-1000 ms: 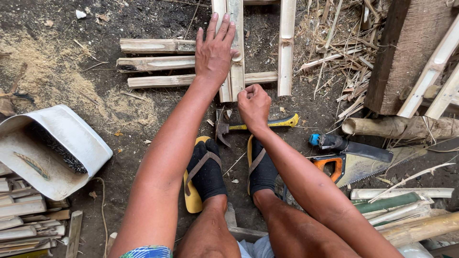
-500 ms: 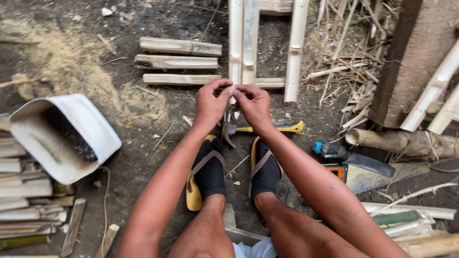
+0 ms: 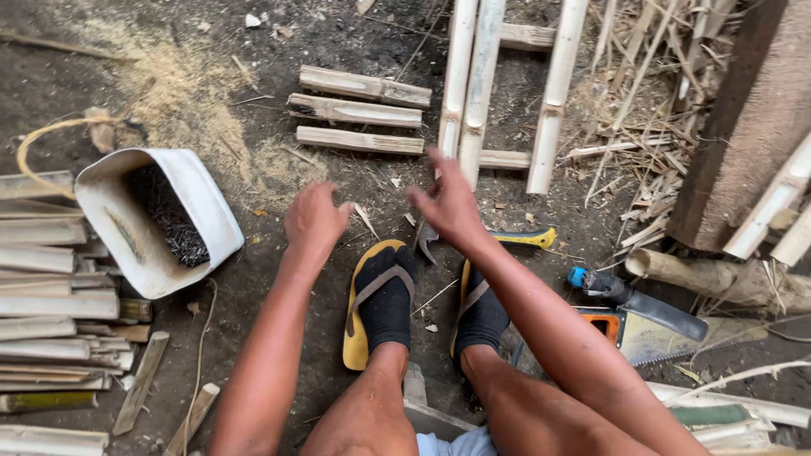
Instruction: The person assembles a wooden ladder-like structure by placing short wooden slats between two vertical bamboo poles and securing them with nails using a hammer. The person repeatedly picks up slats, positions them, and hammers nails to fasten them.
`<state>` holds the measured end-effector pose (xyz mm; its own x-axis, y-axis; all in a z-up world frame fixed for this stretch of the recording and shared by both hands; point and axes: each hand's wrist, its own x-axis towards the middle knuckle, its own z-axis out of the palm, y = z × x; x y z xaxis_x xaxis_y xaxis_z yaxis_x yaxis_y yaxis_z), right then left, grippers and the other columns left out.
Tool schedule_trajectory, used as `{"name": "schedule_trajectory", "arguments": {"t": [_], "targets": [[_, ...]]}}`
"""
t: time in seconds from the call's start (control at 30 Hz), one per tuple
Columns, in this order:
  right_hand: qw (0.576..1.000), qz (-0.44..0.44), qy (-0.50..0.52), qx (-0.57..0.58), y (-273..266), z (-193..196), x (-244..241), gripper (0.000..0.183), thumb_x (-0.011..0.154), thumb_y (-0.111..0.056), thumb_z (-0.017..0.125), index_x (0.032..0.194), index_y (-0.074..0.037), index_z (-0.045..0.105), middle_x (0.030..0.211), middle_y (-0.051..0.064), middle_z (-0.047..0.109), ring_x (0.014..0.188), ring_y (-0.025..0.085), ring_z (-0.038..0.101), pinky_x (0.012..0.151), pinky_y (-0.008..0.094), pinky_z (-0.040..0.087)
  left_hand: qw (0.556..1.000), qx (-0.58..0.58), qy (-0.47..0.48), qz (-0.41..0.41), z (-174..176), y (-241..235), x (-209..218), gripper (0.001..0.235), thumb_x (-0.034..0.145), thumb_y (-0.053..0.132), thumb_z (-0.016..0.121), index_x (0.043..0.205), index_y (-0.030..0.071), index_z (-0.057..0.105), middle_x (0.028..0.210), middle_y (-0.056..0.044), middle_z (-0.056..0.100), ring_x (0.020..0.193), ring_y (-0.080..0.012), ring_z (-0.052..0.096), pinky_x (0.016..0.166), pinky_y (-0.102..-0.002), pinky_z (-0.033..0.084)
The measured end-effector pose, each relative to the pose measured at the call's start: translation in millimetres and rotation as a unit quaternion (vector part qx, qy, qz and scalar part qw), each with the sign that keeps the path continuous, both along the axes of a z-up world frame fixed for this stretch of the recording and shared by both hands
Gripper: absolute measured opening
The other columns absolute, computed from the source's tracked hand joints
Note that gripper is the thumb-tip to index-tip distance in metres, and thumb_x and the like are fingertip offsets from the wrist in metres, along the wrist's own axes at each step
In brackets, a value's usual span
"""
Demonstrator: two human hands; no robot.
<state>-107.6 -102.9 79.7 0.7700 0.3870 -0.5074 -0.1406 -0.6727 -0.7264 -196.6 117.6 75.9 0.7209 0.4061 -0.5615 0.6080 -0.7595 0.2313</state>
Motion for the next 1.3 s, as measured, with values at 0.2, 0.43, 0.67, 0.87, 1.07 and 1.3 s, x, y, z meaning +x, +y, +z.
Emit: {"name": "schedule_trajectory", "arguments": {"t": [0.2, 0.43, 0.67, 0.87, 1.07, 1.3], "targets": [[0.961, -0.105, -0.247, -0.071, -58, -44, 46, 0.040, 0.094, -0.019, 0.075, 0.121, 0.004, 0.056, 0.111, 0.019, 0.054, 0.104, 0.033, 0.056, 0.092, 0.045, 0.047, 0.987, -0.148, -0.058, 0.003, 2, -51, 64, 0.017, 0.101, 0.024, 0.063, 0.109, 0.012, 0.071, 0.100, -0.006, 0.073, 0.084, -0.0211, 0.071, 0.077, -0.038, 0.061], [0.980, -0.142, -0.136, -0.004, -72, -62, 63, 0.036, 0.093, -0.017, 0.067, 0.125, 0.000, 0.061, 0.107, 0.015, 0.068, 0.097, 0.027, 0.065, 0.087, 0.041, 0.053, 0.963, -0.139, -0.227, -0.038, -19, -128, 132, 0.023, 0.096, 0.025, 0.063, 0.109, 0.007, 0.068, 0.102, -0.011, 0.068, 0.090, -0.0289, 0.067, 0.076, -0.045, 0.055], [0.976, -0.099, -0.019, 0.192, -73, -38, 70, 0.031, 0.098, -0.015, 0.060, 0.125, -0.001, 0.065, 0.115, 0.013, 0.069, 0.101, 0.024, 0.070, 0.089, 0.036, 0.061, 0.891, -0.364, -0.170, 0.209, -33, -138, 159, 0.022, 0.100, 0.022, 0.060, 0.111, 0.003, 0.062, 0.096, -0.009, 0.070, 0.083, -0.0182, 0.070, 0.072, -0.036, 0.059], [0.992, -0.019, -0.122, -0.025, -40, -35, 85, 0.047, 0.100, -0.028, 0.063, 0.135, 0.002, 0.055, 0.117, 0.019, 0.065, 0.105, 0.029, 0.064, 0.094, 0.049, 0.050, 0.891, -0.223, -0.352, 0.180, -10, -129, 125, 0.022, 0.104, 0.019, 0.054, 0.113, 0.003, 0.065, 0.089, -0.009, 0.073, 0.076, -0.0173, 0.071, 0.065, -0.035, 0.057], [0.989, -0.061, -0.112, -0.078, -8, -45, 82, 0.056, 0.081, -0.042, 0.077, 0.120, -0.005, 0.061, 0.102, 0.014, 0.069, 0.101, 0.028, 0.060, 0.099, 0.048, 0.035, 0.861, -0.196, -0.434, 0.178, 13, -128, 109, 0.028, 0.107, 0.026, 0.054, 0.114, 0.001, 0.063, 0.085, -0.010, 0.073, 0.075, -0.0194, 0.070, 0.067, -0.037, 0.054], [0.978, -0.147, -0.136, -0.052, -80, -54, 68, 0.049, 0.081, -0.044, 0.079, 0.113, -0.009, 0.066, 0.097, 0.010, 0.072, 0.091, 0.024, 0.065, 0.097, 0.045, 0.039, 0.884, -0.191, -0.392, 0.169, -3, -133, 114, 0.025, 0.104, 0.023, 0.057, 0.115, 0.002, 0.065, 0.081, -0.010, 0.071, 0.070, -0.0191, 0.067, 0.064, -0.037, 0.053]]}}
